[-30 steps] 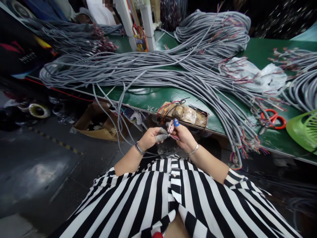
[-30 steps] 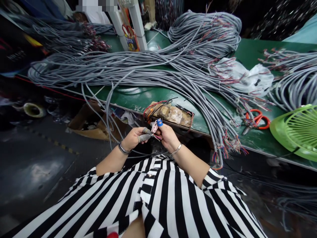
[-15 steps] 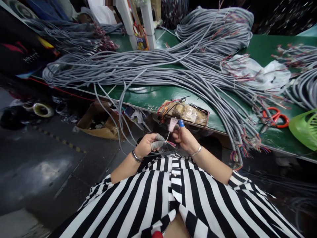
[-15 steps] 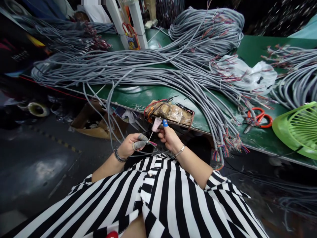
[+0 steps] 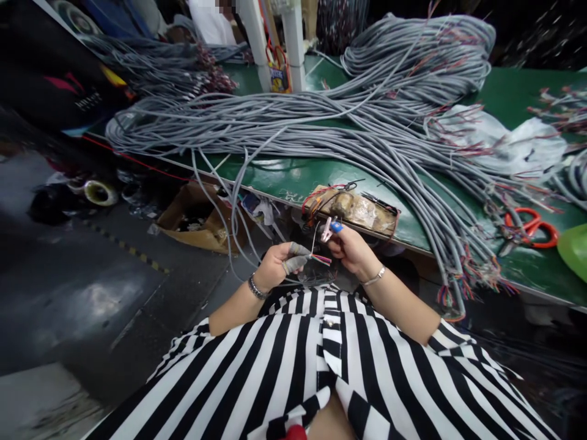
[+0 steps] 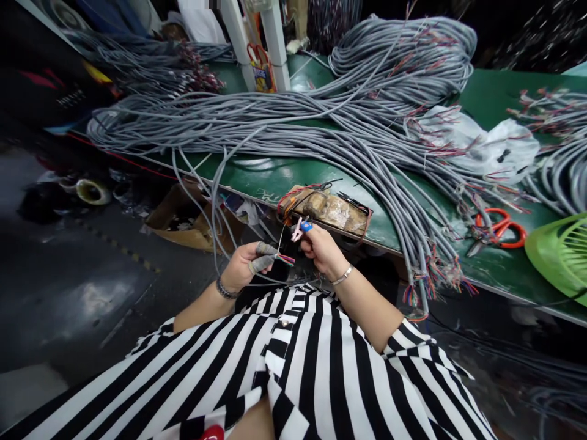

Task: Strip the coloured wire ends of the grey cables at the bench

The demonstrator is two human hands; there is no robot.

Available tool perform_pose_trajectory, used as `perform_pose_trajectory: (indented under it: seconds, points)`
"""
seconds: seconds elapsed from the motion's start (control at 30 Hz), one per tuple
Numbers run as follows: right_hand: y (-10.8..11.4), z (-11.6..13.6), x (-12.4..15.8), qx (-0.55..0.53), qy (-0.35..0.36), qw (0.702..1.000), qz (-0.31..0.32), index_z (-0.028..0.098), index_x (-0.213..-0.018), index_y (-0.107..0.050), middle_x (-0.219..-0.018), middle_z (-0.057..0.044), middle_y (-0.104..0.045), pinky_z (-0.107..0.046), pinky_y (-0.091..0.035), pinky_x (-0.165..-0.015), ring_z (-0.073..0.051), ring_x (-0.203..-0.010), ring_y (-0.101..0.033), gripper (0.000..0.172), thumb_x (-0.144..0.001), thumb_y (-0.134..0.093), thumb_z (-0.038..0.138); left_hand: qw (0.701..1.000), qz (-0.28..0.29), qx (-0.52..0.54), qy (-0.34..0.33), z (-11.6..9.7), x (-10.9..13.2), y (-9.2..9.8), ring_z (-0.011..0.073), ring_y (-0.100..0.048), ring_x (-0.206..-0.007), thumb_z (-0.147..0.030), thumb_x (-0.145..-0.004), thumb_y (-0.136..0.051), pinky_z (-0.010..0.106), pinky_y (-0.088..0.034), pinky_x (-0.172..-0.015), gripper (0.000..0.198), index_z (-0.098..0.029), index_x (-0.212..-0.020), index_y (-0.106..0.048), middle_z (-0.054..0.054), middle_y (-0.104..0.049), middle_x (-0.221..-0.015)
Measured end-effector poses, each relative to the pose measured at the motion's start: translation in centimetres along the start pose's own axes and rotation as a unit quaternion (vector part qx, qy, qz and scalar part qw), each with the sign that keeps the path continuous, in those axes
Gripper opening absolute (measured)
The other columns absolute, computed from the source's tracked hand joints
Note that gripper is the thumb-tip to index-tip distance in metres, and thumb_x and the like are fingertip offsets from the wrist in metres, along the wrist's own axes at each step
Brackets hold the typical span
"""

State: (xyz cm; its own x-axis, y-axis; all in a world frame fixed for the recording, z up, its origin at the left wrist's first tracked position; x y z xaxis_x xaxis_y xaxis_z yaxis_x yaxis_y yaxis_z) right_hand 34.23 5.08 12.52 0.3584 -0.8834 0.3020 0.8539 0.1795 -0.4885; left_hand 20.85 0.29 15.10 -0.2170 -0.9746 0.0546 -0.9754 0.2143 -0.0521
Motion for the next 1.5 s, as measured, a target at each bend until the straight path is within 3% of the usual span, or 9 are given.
perform_pose_trajectory:
  seconds: [0.13, 0.2, 0.37, 0.53, 0.93, 1.07, 1.23, 1.37, 1.5]
  points:
    - [1.1, 0.7, 0.1, 0.023, 0.077, 0.996, -0.045, 0.018, -0.072, -0.050, -0.056, 0.007, -0.041, -0.017, -0.010, -0.039, -0.002, -0.042, -0.025, 0.049, -0.070, -0.065, 0.064, 1.000, -0.014, 0.011, -0.017, 0.1, -1.7, 0.0, 0.0060, -0.051, -0.046, -0.043, -0.070, -0.075, 0.017, -0.043, -0.045, 0.035, -0.011, -0.084, -0.066, -0.001, -0.061, -0.056]
    - [1.2, 0.5, 0.0, 0.020, 0.091, 0.995, -0.039, 0.018, -0.071, -0.051, -0.052, 0.007, -0.038, -0.017, -0.011, -0.039, -0.003, -0.042, -0.025, 0.051, -0.071, -0.062, 0.068, 1.000, -0.006, 0.013, -0.017, 0.3, -2.5, -0.4, 0.0059, -0.052, -0.047, -0.042, -0.071, -0.074, 0.017, -0.043, -0.046, 0.035, -0.011, -0.085, -0.066, -0.001, -0.061, -0.057]
    - [0.0, -1.0, -1.0, -0.050, 0.011, 0.998, 0.025, 0.015, -0.074, -0.056, -0.055, 0.005, -0.043, -0.018, -0.007, -0.038, -0.002, -0.042, -0.022, 0.056, -0.067, -0.064, 0.071, 1.000, 0.022, 0.006, 0.000, 1.1, -3.6, -1.5, 0.0058, -0.052, -0.048, -0.042, -0.071, -0.074, 0.016, -0.042, -0.047, 0.035, -0.011, -0.084, -0.065, -0.001, -0.060, -0.058]
    - [0.0, -0.5, -1.4, -0.082, 0.035, 0.996, 0.006, 0.015, -0.073, -0.058, -0.044, 0.010, -0.029, -0.019, -0.009, -0.038, -0.003, -0.040, -0.016, 0.052, -0.064, -0.071, 0.065, 0.999, 0.030, 0.001, 0.018, 1.6, -3.8, -2.1, 0.0044, -0.048, -0.045, -0.043, -0.071, -0.074, 0.015, -0.038, -0.044, 0.035, -0.011, -0.081, -0.063, -0.002, -0.058, -0.056]
    - [0.0, -0.7, -1.2, -0.096, 0.030, 0.995, 0.004, 0.015, -0.071, -0.058, -0.046, 0.008, -0.034, -0.018, -0.009, -0.037, -0.002, -0.040, -0.018, 0.053, -0.063, -0.071, 0.066, 0.998, 0.013, -0.039, 0.043, 2.1, -3.6, -1.9, 0.0031, -0.042, -0.040, -0.046, -0.070, -0.073, 0.015, -0.032, -0.040, 0.037, -0.012, -0.076, -0.061, -0.003, -0.055, -0.053]
    - [0.1, -1.5, -0.8, -0.117, 0.000, 0.993, 0.004, 0.016, -0.077, -0.056, -0.056, 0.005, -0.047, -0.018, -0.006, -0.036, -0.002, -0.042, -0.022, 0.059, -0.062, -0.066, 0.072, 0.998, 0.011, -0.029, 0.046, 1.6, -2.6, -2.1, 0.0035, -0.041, -0.039, -0.047, -0.071, -0.071, 0.016, -0.029, -0.038, 0.036, -0.012, -0.078, -0.062, -0.004, -0.054, -0.051]
    - [0.8, -2.4, -0.1, -0.118, -0.029, 0.993, 0.003, 0.017, -0.078, -0.054, -0.064, 0.003, -0.051, -0.016, -0.006, -0.036, -0.002, -0.043, -0.026, 0.060, -0.063, -0.062, 0.075, 0.992, 0.092, -0.033, 0.076, 2.5, 0.9, -3.4, 0.0041, -0.042, -0.041, -0.046, -0.073, -0.070, 0.016, -0.031, -0.041, 0.036, -0.011, -0.080, -0.065, -0.002, -0.054, -0.051]
    - [1.1, -2.9, 0.3, -0.088, -0.047, 0.995, 0.005, 0.017, -0.078, -0.055, -0.068, 0.001, -0.054, -0.016, -0.005, -0.036, -0.003, -0.043, -0.024, 0.059, -0.069, -0.056, 0.075, 0.995, 0.043, -0.031, 0.078, 3.3, 2.4, -1.6, 0.0041, -0.042, -0.042, -0.045, -0.074, -0.070, 0.016, -0.031, -0.041, 0.035, -0.012, -0.081, -0.064, -0.002, -0.054, -0.052]
    - [0.2, -2.5, 0.4, -0.061, -0.053, 0.996, 0.031, 0.017, -0.083, -0.059, -0.072, 0.000, -0.056, -0.018, -0.004, -0.036, -0.003, -0.043, -0.026, 0.055, -0.072, -0.057, 0.071, 0.998, 0.001, -0.023, 0.062, 2.7, 2.2, -0.1, 0.0050, -0.046, -0.043, -0.045, -0.071, -0.072, 0.016, -0.034, -0.042, 0.037, -0.012, -0.082, -0.065, -0.002, -0.056, -0.054]
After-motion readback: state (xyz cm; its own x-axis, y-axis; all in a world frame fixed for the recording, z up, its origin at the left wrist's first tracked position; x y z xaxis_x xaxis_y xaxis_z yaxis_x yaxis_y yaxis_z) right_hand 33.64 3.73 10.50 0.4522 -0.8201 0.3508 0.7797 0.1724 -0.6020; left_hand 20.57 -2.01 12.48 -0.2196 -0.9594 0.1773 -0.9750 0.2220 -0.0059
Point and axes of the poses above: each hand's wrist, its own x-axis away from the middle knuckle, its own y-axis out of the back of the hand, z = x × y, the point moved 10 cm from there along -x, towards the middle knuckle
